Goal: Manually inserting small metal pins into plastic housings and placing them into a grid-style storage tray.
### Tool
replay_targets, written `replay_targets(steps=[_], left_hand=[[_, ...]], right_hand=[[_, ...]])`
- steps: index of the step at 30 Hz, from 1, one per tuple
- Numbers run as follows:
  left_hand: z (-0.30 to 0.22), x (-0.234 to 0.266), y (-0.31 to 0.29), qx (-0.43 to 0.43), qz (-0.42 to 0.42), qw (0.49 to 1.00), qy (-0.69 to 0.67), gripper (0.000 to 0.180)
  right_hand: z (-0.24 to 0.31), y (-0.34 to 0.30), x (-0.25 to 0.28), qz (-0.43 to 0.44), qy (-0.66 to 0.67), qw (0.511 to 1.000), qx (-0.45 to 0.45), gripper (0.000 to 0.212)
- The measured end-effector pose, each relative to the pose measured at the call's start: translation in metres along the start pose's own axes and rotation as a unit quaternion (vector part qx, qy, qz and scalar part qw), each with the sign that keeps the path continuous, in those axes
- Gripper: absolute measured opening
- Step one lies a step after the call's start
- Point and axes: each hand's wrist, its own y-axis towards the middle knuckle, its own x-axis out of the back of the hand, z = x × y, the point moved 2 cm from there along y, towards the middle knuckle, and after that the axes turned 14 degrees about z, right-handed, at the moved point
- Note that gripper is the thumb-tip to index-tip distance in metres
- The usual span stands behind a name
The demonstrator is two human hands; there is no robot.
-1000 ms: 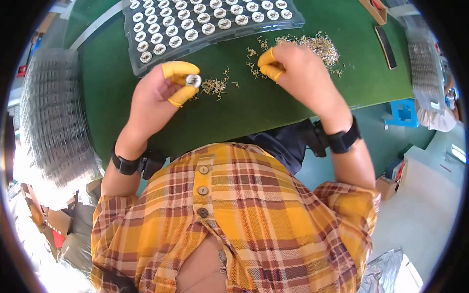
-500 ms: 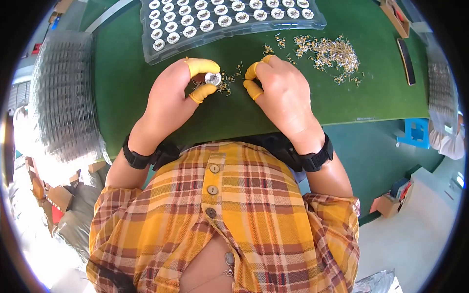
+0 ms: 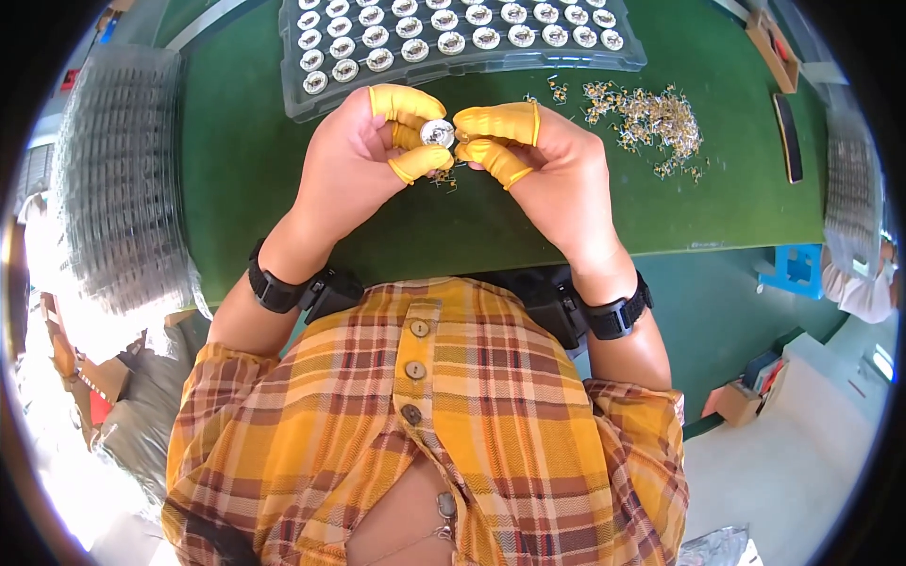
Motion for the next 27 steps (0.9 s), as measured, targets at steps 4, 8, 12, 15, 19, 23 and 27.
replay_targets(steps=[4,8,12,15,19,23,27], left_hand=[[0.003,0.0,0.0,-0.004,-0.01,1.0,0.012,0.027],[0.003,0.0,-0.001,0.011,0.026,0.999,0.019,0.033],[0.0,0.003,-0.007,0.021,0.031,0.998,0.044,0.032],[0.006,-0.005,0.001,0.002,-0.006,1.0,0.022,0.03],[0.0,-0.002,-0.003,0.031,0.031,0.997,0.057,0.033],[-0.002,-0.003,-0.004,0.051,0.033,0.997,0.054,0.033],[-0.003,-0.007,-0.001,0.053,0.026,0.995,0.08,0.032]], right_hand=[[0.0,0.002,-0.002,-0.006,-0.026,1.0,-0.009,0.021],[0.002,0.002,-0.006,-0.042,-0.079,0.996,-0.001,0.02],[0.004,0.003,-0.011,-0.046,-0.066,0.997,0.013,0.02],[-0.005,-0.002,-0.003,-0.075,-0.025,0.997,-0.015,0.019],[0.0,-0.003,-0.008,-0.083,-0.091,0.992,-0.012,0.019],[0.003,-0.001,-0.008,-0.093,-0.247,0.963,0.059,0.021],[0.01,-0.002,-0.007,-0.096,-0.358,0.925,0.085,0.022]])
